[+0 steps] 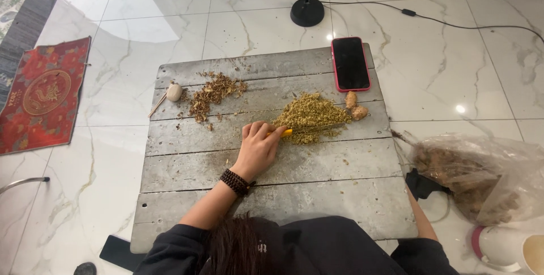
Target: Scraping seeds or flowers from a dried plant stalk using a small knife on a wooden board
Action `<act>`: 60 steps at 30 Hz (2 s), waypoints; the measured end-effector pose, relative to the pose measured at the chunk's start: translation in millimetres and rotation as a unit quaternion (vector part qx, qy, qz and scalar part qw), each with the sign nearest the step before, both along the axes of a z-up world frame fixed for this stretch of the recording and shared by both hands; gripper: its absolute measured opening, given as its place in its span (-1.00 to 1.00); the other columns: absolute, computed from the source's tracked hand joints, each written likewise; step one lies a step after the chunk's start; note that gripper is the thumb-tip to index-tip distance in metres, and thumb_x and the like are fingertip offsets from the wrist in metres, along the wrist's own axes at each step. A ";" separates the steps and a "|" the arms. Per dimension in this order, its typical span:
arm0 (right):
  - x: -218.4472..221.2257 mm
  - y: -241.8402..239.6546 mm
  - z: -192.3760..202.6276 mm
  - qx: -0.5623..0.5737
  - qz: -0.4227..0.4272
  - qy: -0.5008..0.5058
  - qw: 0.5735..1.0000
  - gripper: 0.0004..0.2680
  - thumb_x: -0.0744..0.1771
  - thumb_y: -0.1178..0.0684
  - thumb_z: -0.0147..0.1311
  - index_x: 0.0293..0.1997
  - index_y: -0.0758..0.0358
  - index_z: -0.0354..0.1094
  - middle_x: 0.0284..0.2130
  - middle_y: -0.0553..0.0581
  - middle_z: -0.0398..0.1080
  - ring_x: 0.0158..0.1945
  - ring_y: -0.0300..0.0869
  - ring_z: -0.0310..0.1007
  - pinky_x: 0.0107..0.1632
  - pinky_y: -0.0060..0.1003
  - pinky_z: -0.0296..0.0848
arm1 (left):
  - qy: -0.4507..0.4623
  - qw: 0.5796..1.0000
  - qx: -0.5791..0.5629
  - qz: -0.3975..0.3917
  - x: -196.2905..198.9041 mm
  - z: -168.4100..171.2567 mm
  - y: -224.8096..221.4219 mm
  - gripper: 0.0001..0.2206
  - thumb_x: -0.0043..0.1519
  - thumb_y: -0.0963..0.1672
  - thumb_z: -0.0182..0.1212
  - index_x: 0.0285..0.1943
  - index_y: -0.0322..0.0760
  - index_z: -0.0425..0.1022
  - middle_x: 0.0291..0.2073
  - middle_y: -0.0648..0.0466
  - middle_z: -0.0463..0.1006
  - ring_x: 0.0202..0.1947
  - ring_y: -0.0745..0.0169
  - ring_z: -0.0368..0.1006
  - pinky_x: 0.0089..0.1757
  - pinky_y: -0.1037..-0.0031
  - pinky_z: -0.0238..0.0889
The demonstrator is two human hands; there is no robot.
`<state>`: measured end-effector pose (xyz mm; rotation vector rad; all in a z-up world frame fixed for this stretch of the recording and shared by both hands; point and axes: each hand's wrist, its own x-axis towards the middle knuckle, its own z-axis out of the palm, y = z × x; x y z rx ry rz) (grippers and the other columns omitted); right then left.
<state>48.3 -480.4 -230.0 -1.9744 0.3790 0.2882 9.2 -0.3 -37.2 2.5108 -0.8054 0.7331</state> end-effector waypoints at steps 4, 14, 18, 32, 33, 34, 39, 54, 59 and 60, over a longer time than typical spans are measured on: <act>16.6 -37.7 -73.3 0.000 0.009 -0.004 1.000 -0.59 0.46 -0.28 -0.20 0.45 0.02 0.19 0.38 0.24 0.18 0.35 0.14 0.23 0.32 0.15 0.23 | 0.008 1.000 -0.009 0.001 7.2 4.4 0.4 -0.74 0.26 -0.15 0.14 0.11 -0.05 0.59 -0.24 0.14 0.46 0.00 0.09 0.39 0.01 0.30 0.14; -9.4 76.3 123.4 -0.199 0.020 0.054 0.978 -0.54 0.44 -0.50 -0.39 0.44 -0.20 0.04 0.11 0.42 0.40 0.24 0.32 0.34 0.23 0.24 0.28 | 0.016 1.000 -0.006 -0.003 11.2 -7.1 4.6 -0.73 0.25 -0.17 0.12 0.11 -0.04 0.58 -0.24 0.14 0.46 0.00 0.10 0.39 0.02 0.30 0.15; -11.8 90.8 126.8 -0.322 0.038 0.048 0.945 -0.50 0.45 -0.51 -0.54 0.45 -0.09 -0.02 -0.03 0.58 0.46 0.07 0.40 0.49 0.03 0.29 0.44 | -0.008 1.000 -0.010 -0.002 8.4 -3.4 11.0 -0.74 0.26 -0.16 0.08 0.07 -0.01 0.59 -0.24 0.15 0.44 -0.02 0.09 0.39 0.01 0.29 0.16; -75.2 137.7 203.3 -0.269 0.013 -0.027 0.963 -0.58 0.51 -0.21 -0.45 0.39 0.36 0.05 -0.09 0.91 0.36 0.10 0.64 0.35 0.12 0.43 0.31 | 0.002 0.999 -0.015 -0.042 -13.1 -0.8 23.3 -0.71 0.25 -0.17 0.08 0.11 -0.02 0.58 -0.19 0.12 0.45 0.03 0.01 0.37 0.00 0.27 0.19; -76.8 138.9 201.8 -0.276 0.023 -0.045 0.960 -0.58 0.52 -0.20 -0.45 0.38 0.38 0.05 -0.10 0.92 0.36 0.09 0.65 0.34 0.11 0.43 0.31 | 0.000 0.999 -0.014 -0.041 -15.6 -0.4 25.0 -0.72 0.25 -0.17 0.10 0.11 -0.03 0.58 -0.19 0.11 0.45 0.03 0.00 0.38 0.00 0.26 0.20; -79.5 139.6 198.9 -0.276 0.024 -0.040 0.960 -0.58 0.52 -0.20 -0.45 0.38 0.38 0.05 -0.10 0.92 0.36 0.09 0.65 0.34 0.11 0.43 0.31 | 0.004 0.999 -0.013 -0.040 -15.7 -11.0 26.9 -0.72 0.25 -0.17 0.10 0.11 -0.03 0.58 -0.19 0.11 0.45 0.03 0.00 0.38 0.00 0.26 0.20; -73.8 150.1 206.2 -0.269 0.030 -0.058 0.961 -0.58 0.52 -0.21 -0.47 0.40 0.36 0.03 -0.06 0.91 0.34 0.09 0.66 0.35 0.07 0.48 0.34 | 0.034 0.999 -0.017 -0.029 -11.9 -13.6 33.8 -0.70 0.22 -0.16 0.14 0.13 -0.03 0.58 -0.20 0.09 0.46 0.00 0.01 0.39 -0.02 0.27 0.20; -106.5 166.2 252.4 -0.273 -0.006 -0.072 0.959 -0.65 0.50 -0.08 -0.29 0.36 0.39 0.05 -0.23 0.66 0.45 -0.18 0.50 0.44 -0.11 0.27 0.34 | 0.048 0.998 -0.015 -0.034 -39.8 24.7 48.1 -0.66 0.27 -0.18 0.17 0.25 -0.07 0.54 -0.11 0.12 0.45 -0.02 0.15 0.30 0.04 0.33 0.13; -106.2 173.8 265.5 -0.266 -0.002 -0.050 0.963 -0.59 0.50 -0.15 -0.36 0.44 0.41 0.02 -0.09 0.79 0.39 0.02 0.54 0.37 0.05 0.35 0.31 | 0.032 0.998 -0.029 -0.040 -36.9 14.7 49.5 -0.65 0.24 -0.20 0.15 0.22 -0.05 0.55 -0.13 0.10 0.46 -0.01 0.08 0.35 0.02 0.32 0.18; -106.9 177.8 269.0 -0.258 0.002 -0.039 0.965 -0.56 0.51 -0.20 -0.40 0.44 0.39 0.04 0.00 0.88 0.33 0.17 0.60 0.30 0.15 0.43 0.28 | 0.015 0.998 -0.045 -0.041 -36.3 11.7 51.5 -0.67 0.25 -0.18 0.13 0.17 0.00 0.58 -0.19 0.11 0.48 -0.02 0.04 0.41 0.00 0.29 0.23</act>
